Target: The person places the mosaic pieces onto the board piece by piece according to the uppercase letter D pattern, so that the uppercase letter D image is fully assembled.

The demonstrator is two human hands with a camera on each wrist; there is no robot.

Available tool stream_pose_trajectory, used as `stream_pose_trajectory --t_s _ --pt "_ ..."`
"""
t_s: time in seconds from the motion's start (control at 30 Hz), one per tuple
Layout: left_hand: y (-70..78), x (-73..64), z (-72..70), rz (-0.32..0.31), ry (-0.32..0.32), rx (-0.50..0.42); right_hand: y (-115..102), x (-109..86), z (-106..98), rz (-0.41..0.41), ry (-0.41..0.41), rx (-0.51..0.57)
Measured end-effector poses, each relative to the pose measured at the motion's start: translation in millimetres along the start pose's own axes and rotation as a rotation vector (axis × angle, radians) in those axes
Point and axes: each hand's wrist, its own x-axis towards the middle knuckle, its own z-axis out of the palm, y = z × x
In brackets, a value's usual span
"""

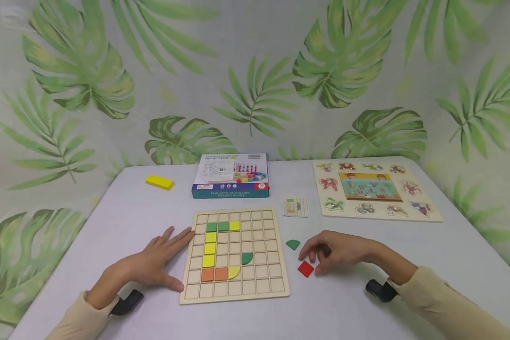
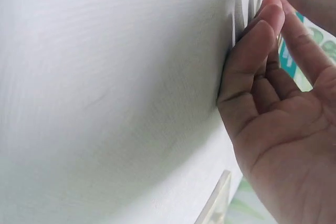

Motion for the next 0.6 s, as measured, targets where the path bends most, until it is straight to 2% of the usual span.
stream_pose_trajectory --t_s 0.13,0.43,0.6 --pt "0.5 -0.6 -1.0 -0.003 0.004 0.004 -2.9 3.3 0.5 0.006 0.016 -0.023" --pt "-0.3 0.3 1.6 -0.003 0.001 -0.002 -10.1 3.0 12.3 0.083 0.106 -0.088" --pt "0.8 -0.2 0.0 -0.006 -0.002 0.005 -9.1 3.1 14.0 0.08 0.133 -0.152"
